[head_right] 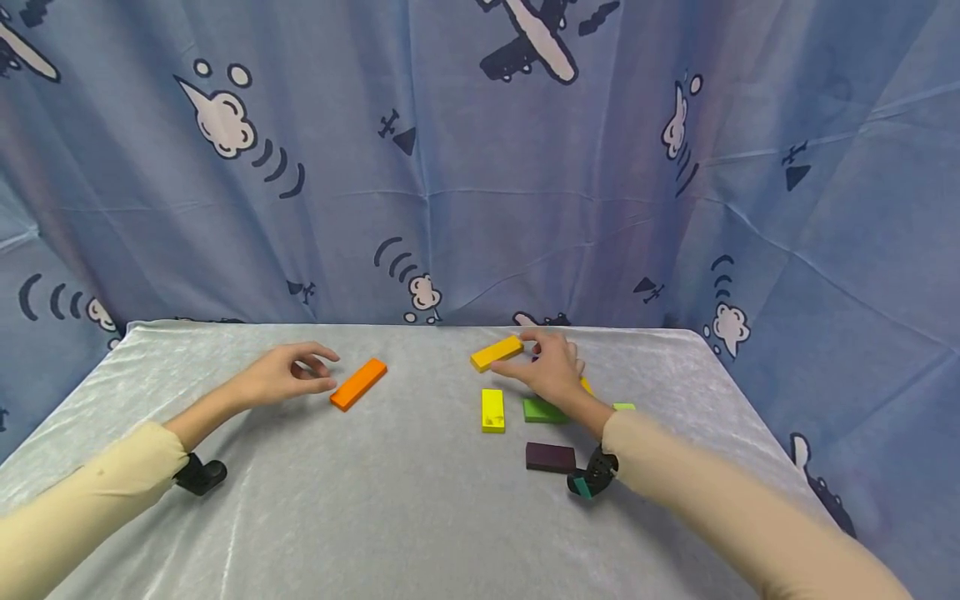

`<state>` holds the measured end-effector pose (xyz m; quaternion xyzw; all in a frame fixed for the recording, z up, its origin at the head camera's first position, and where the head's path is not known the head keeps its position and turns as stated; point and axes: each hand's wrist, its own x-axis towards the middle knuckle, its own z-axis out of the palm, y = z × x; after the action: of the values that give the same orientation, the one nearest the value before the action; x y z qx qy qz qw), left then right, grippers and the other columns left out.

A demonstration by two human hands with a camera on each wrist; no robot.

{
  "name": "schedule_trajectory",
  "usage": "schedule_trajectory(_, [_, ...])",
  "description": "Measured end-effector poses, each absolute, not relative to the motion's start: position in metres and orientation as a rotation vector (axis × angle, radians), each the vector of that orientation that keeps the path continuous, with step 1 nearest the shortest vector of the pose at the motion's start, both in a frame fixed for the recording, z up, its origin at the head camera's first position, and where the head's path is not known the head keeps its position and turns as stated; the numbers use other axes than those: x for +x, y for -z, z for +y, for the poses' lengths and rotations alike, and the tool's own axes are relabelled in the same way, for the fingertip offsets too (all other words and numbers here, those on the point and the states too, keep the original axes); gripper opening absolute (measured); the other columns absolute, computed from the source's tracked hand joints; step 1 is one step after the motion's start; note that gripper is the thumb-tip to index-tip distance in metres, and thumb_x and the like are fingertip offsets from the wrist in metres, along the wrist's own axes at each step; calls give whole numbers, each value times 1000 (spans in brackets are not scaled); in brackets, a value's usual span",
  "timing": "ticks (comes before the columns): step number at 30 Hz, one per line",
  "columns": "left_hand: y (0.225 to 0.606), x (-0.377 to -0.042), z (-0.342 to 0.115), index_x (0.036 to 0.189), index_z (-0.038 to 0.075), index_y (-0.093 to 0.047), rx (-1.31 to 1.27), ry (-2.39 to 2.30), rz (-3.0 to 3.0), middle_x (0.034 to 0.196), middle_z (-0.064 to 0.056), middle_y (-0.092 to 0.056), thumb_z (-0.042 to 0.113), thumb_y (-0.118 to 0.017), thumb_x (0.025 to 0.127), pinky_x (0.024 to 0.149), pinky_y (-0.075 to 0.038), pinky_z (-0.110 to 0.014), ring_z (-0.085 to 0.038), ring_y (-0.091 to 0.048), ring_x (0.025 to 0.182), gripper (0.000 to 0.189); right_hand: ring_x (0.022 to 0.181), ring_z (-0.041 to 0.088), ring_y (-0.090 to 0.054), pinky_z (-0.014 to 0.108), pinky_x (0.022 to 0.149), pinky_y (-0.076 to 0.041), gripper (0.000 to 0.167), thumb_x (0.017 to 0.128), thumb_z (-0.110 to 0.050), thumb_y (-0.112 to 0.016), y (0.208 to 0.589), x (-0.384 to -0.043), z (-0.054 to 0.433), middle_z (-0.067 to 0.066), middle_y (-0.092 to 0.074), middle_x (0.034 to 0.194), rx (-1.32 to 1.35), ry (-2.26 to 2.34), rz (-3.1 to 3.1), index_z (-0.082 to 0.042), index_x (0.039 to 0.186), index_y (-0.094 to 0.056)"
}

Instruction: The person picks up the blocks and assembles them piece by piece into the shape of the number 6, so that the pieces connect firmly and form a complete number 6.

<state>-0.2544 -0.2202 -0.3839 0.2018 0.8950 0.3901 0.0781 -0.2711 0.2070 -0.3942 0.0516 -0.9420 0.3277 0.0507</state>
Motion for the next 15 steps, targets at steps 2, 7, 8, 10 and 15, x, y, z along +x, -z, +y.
schedule_trajectory(2, [384, -255, -218, 127, 2, -65, 597, -1161, 2680, 104, -8, -68, 27, -78, 92, 76, -55, -39, -26, -69, 91, 45, 113, 38, -42, 60, 91, -29, 80, 79, -55, -84, 396, -273, 205, 20, -55, 122, 140, -971, -2877, -7, 138, -61])
schedule_trajectory(7, [387, -255, -213, 127, 2, -65, 597, -1154, 2674, 102, -8, -68, 26, -79, 92, 76, -55, -39, -25, -70, 90, 45, 111, 38, -43, 57, 88, -31, 84, 77, -57, -84, 401, -277, 199, 19, -54, 122, 104, -926, -2890, -8, 141, -60])
schedule_trajectory(8, [388, -255, -212, 127, 2, -65, 601, -1150, 2676, 102, -7, -68, 26, -79, 91, 76, -55, -39, -24, -70, 90, 45, 111, 37, -42, 57, 88, -31, 85, 77, -58, -84, 401, -278, 199, 19, -54, 121, 93, -922, -2893, -8, 141, -59])
schedule_trajectory(10, [388, -256, -210, 127, 3, -66, 611, -1140, 2680, 101, -7, -68, 27, -79, 91, 77, -55, -39, -23, -70, 89, 45, 110, 37, -42, 57, 88, -31, 87, 76, -59, -84, 402, -279, 197, 18, -54, 120, 69, -911, -2900, -9, 142, -58])
schedule_trajectory(15, [387, -256, -206, 125, 4, -67, 621, -1117, 2693, 101, -5, -67, 28, -80, 91, 78, -54, -39, -21, -69, 89, 44, 109, 37, -42, 58, 88, -30, 89, 74, -62, -84, 404, -281, 195, 17, -54, 119, 25, -886, -2906, -10, 142, -58])
